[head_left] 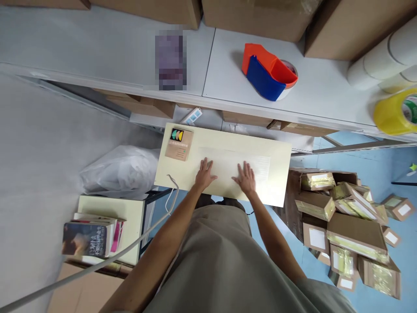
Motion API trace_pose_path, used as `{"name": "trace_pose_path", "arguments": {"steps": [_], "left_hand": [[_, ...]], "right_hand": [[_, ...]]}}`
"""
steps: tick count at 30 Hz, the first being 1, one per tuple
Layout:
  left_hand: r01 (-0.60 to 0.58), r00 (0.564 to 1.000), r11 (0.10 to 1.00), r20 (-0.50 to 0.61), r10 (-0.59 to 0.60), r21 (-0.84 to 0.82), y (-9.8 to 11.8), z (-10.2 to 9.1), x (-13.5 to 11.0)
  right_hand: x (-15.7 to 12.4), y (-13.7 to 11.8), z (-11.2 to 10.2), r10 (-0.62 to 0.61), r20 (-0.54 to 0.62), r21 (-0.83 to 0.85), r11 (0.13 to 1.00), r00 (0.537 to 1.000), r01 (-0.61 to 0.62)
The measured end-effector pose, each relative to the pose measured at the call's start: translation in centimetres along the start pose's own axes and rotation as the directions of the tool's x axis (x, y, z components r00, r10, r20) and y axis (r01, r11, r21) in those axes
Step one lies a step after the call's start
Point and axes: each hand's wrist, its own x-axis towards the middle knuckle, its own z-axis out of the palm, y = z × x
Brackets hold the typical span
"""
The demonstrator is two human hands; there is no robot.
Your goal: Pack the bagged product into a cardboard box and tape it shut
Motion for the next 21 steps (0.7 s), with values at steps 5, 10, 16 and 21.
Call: {"name": "trace_pose_path", "arguments": {"steps": [5,10,16,21], "left_hand": [[-0.036,0.999,0.999,-0.017,0.035,-0.037,-0.9,-0.5,0.1],[-0.040,0.999,0.994,-0.021,0.038,-0.100,0.0,-1.4,0.4],[-0.026,0.981,0.947,-0.189,-0.037,-0.319,-4.3,-6.4,0.5],[0.053,0.910,0.939,-0.372,-0.186,-0.340,-12.5,-12.4,0.2]], "right_hand": [[-2.6,6.5,-2.0,0.099,-0.033,-0.152,0.983,0.995,-0.103],[-2.5,5.9,-2.3,0.161,-0.004,-0.134,0.978,0.987,-0.160],[-0.7,-1.7,-1.3,0.207,-0.127,0.041,0.978,0.970,-0.203],[3.8,-14.2,1.0,-0.033,-0.084,0.288,0.956,0.996,0.056]]}}
